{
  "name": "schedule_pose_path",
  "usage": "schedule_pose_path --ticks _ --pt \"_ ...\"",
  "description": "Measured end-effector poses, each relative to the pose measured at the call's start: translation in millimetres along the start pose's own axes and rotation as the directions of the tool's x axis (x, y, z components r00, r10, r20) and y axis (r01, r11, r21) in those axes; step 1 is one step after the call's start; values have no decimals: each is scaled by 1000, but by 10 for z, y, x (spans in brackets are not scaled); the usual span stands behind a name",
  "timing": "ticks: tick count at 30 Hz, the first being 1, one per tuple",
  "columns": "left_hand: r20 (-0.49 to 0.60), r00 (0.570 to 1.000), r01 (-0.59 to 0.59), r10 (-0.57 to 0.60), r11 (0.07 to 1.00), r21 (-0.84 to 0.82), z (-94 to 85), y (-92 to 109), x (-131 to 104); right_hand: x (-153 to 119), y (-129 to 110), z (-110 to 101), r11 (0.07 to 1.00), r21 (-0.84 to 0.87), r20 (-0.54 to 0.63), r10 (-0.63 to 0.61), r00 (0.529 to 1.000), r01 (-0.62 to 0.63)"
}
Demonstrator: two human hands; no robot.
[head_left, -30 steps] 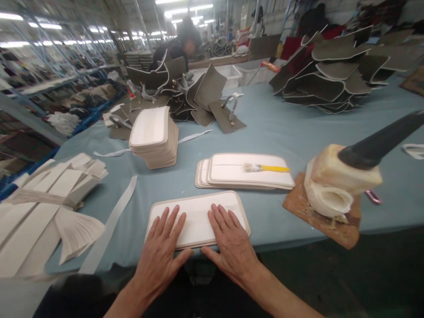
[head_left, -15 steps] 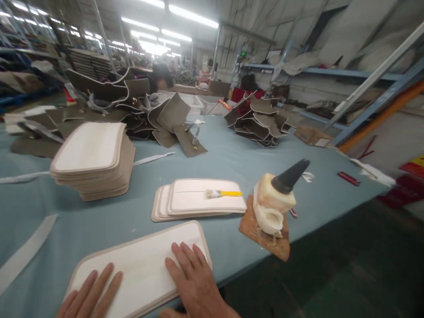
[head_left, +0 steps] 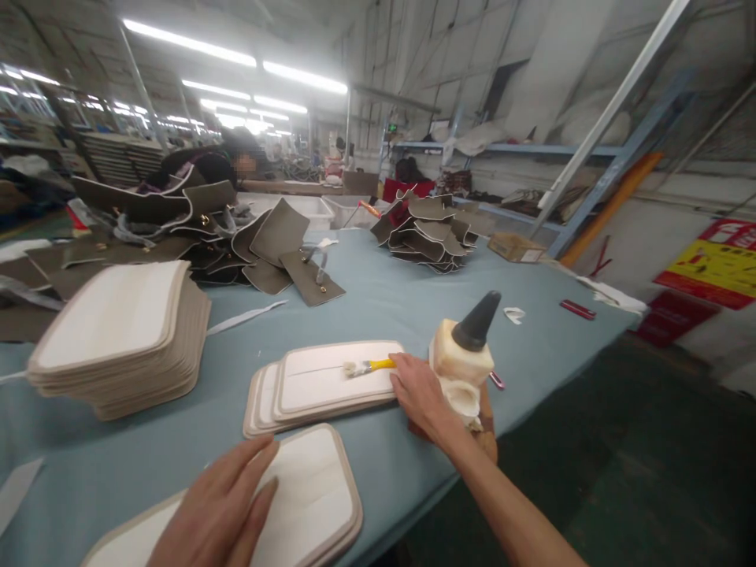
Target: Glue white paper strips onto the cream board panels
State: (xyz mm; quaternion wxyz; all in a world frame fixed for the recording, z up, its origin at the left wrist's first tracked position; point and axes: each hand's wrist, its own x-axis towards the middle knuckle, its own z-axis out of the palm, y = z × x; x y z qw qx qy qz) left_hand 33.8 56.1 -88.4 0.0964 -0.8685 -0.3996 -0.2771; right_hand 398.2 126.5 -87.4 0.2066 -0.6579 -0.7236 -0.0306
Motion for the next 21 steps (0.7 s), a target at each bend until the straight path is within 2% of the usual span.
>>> schedule_pose_path --ticks 3,6,9,11,16,21 --pt "106 994 13 -8 999 -44 170 172 671 158 18 -18 996 -65 119 -60 991 68" --pt "231 973 17 -5 998 -52 438 177 1000 277 81 -64 988 -103 212 -89 973 113" --pt "290 957 41 -27 998 -40 634 134 1048 365 169 -121 983 -114 285 -107 953 144" --pt "319 947 61 -48 998 -29 677 134 1032 410 212 -166 980 -114 326 -119 938 164" --pt "377 922 92 -86 996 2 634 224 1060 493 226 -251 964 -126 416 -162 895 233" --pt "412 904 113 -112 993 22 598 278 1114 576 138 -297 950 -152 488 -167 857 272"
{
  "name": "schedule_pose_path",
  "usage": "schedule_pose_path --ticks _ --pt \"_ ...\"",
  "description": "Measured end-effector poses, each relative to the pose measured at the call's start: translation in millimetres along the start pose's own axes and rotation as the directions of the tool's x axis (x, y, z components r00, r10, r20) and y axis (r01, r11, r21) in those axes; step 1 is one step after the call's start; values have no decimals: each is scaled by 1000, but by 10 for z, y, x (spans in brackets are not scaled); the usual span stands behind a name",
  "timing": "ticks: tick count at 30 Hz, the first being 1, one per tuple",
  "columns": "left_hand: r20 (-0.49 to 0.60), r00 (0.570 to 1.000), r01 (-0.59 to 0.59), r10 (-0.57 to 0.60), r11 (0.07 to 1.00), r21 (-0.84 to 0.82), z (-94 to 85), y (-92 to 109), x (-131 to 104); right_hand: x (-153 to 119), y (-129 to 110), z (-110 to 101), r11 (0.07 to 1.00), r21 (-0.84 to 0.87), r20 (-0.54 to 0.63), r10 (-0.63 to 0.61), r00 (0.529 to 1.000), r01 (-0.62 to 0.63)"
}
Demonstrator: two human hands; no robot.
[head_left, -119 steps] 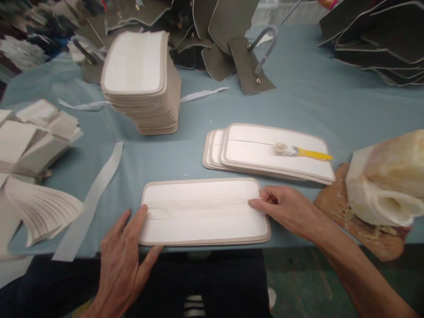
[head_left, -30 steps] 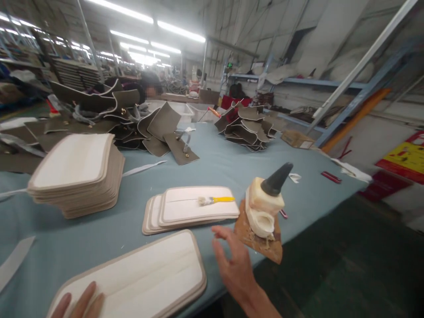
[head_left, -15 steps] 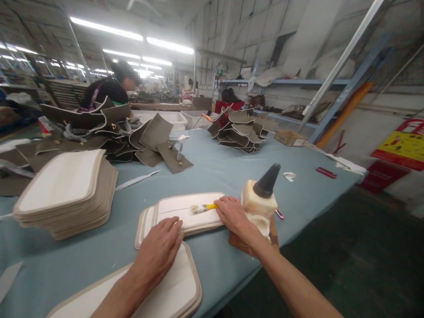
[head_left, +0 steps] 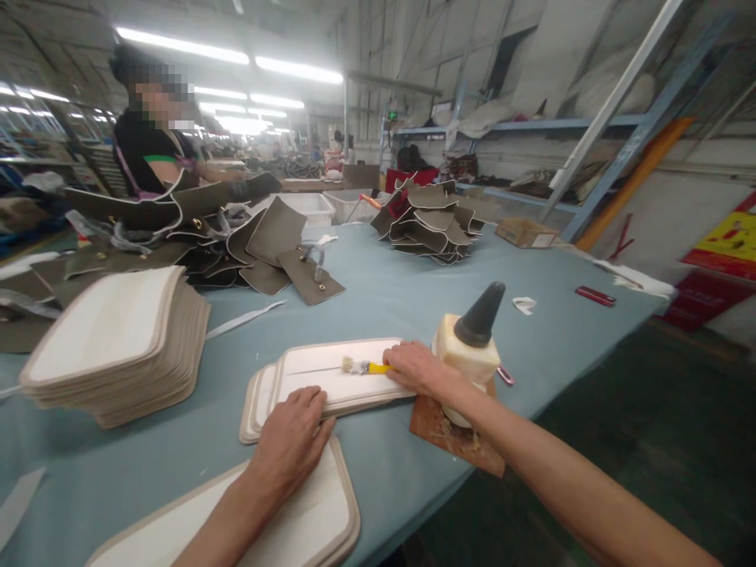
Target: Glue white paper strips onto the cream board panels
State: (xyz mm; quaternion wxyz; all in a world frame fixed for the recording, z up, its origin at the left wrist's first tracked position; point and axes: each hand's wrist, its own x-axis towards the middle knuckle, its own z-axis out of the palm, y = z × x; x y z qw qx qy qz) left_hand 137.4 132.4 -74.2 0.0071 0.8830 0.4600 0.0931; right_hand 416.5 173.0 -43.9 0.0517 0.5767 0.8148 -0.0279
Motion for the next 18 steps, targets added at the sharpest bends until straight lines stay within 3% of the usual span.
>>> schedule_pose_path --ticks 6,11,15,18 --pt "43 999 24 -23 1000 -12 -30 39 -30 -52 -117 -284 998 56 21 13 1000 -14" --pt "75 996 55 -53 998 -22 -69 88 -55 -138 -141 -530 963 247 -65 123 990 -104" --pt "99 992 79 -76 997 -25 -100 114 -65 -101 -186 -593 848 511 -81 212 974 -142" --pt "111 990 94 -92 995 -17 -107 129 -71 -8 -336 -494 737 663 -139 294 945 -132"
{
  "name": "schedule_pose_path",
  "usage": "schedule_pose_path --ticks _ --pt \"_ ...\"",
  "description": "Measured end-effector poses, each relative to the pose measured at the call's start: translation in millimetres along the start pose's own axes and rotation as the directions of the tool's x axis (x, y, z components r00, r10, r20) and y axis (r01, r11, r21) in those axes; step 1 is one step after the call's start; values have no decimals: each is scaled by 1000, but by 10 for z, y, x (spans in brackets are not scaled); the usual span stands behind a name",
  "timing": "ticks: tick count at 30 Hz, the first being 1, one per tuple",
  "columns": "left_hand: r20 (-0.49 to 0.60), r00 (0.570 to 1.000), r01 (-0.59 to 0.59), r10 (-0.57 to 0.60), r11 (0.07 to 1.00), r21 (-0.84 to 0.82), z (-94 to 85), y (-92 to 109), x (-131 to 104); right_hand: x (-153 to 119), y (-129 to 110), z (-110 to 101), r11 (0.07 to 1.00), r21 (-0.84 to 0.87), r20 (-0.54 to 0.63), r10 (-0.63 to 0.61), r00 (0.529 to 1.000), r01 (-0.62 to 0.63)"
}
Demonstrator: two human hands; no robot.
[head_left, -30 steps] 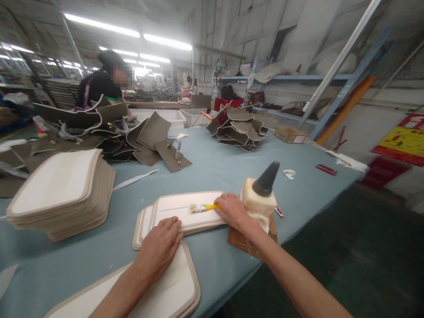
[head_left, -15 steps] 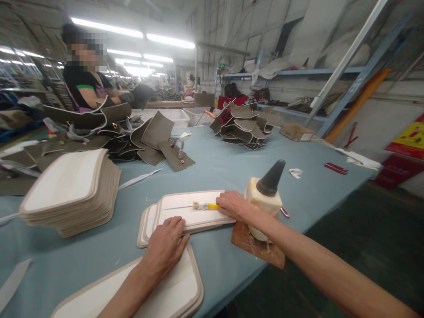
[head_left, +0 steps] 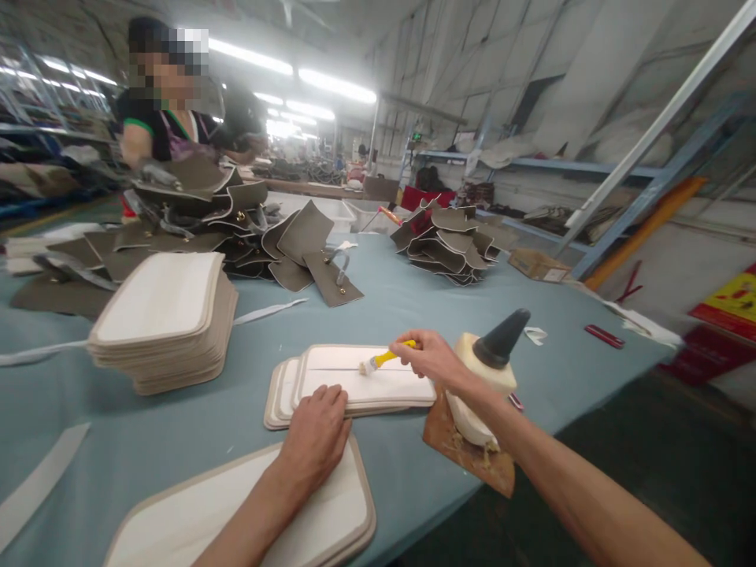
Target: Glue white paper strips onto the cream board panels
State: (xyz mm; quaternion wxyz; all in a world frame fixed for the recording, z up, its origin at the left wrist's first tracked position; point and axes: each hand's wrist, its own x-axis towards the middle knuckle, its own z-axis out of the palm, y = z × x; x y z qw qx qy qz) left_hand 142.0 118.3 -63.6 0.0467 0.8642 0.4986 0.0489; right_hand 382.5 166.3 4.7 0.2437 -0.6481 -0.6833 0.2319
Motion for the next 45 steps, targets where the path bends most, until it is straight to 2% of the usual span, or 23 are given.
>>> schedule_pose_path --ticks 5,8,10,12,17,20,23,29,33,37,39,43,45 --pt "2 1000 19 -19 999 35 14 14 -4 19 -70 430 989 149 -263 23 964 17" --pt "-11 1000 14 -14 999 42 27 11 -6 -17 -51 447 976 218 -357 63 932 17" --pt "-27 1000 8 -7 999 33 44 -1 -4 -100 18 301 963 268 -416 94 904 23" --pt "-43 999 -3 4 1000 14 79 -26 6 -259 138 61 952 305 -489 129 863 31" --pt "-94 994 -60 58 998 -24 269 -153 64 -892 575 -550 951 309 -627 217 748 -17" --pt "-189 976 -112 109 994 -5 401 -235 90 -1191 840 -686 952 293 -657 269 705 -90" --pt "-259 956 -137 139 990 26 484 -281 105 -1318 1009 -654 951 255 -663 302 685 -172" --pt "-237 957 -146 165 985 95 487 -262 111 -1325 1069 -502 953 118 -673 284 683 -281" --pt "-249 953 -138 170 981 140 477 -235 108 -1336 1071 -495 950 39 -686 251 683 -309" --pt "-242 955 -137 172 979 153 481 -215 105 -1390 1097 -507 942 4 -714 237 658 -335" --pt "-242 955 -135 169 979 151 483 -206 104 -1415 1113 -472 944 -25 -704 218 676 -330" --pt "-248 957 -117 152 981 152 466 -189 95 -1411 1134 -338 948 -106 -635 168 754 -301" --pt "-236 961 -110 143 982 151 443 -177 87 -1382 1133 -293 942 -136 -622 161 766 -308"
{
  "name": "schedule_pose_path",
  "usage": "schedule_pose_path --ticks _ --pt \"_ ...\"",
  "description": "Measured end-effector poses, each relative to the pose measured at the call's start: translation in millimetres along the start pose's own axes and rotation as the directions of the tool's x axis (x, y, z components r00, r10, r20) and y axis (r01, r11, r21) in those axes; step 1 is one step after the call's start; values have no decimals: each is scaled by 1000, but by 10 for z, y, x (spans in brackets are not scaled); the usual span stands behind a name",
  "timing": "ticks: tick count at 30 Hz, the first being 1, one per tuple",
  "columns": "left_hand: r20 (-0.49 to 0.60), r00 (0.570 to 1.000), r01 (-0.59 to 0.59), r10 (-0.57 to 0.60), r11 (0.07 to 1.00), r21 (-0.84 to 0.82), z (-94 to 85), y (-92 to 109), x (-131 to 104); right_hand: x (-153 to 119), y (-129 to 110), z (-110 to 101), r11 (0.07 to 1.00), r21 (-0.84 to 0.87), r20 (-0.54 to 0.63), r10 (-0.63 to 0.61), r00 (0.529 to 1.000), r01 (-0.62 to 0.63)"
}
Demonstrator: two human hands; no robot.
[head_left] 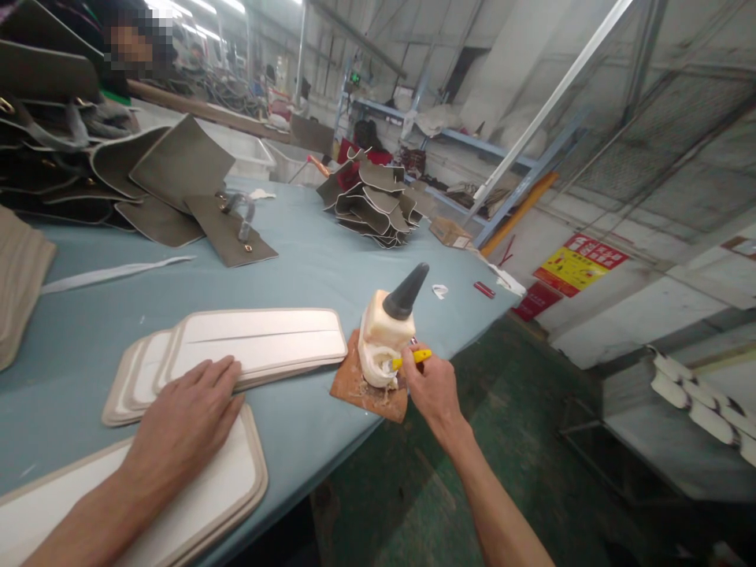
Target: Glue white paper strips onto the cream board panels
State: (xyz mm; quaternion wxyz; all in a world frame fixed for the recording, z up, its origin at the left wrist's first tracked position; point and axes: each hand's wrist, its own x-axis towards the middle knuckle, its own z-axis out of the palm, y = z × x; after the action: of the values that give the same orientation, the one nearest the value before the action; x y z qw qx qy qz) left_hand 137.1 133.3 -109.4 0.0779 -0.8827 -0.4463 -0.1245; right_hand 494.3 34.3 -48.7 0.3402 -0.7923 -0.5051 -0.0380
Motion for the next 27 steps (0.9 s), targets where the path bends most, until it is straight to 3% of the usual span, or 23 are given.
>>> schedule_pose_path --ticks 9,14,20,27 --pt "-5 999 35 -36 997 -74 -62 57 -8 67 -39 -4 999 22 5 27 1000 -27" --pt "8 1000 25 -25 998 -50 -66 66 -15 32 25 -29 987 113 19 111 994 -112" --pt "1 999 46 -46 997 -54 -59 77 -27 -23 76 -171 950 215 -49 243 969 -228" --pt "44 998 47 -46 999 -27 -103 89 -13 -44 156 -280 936 223 -56 292 955 -273"
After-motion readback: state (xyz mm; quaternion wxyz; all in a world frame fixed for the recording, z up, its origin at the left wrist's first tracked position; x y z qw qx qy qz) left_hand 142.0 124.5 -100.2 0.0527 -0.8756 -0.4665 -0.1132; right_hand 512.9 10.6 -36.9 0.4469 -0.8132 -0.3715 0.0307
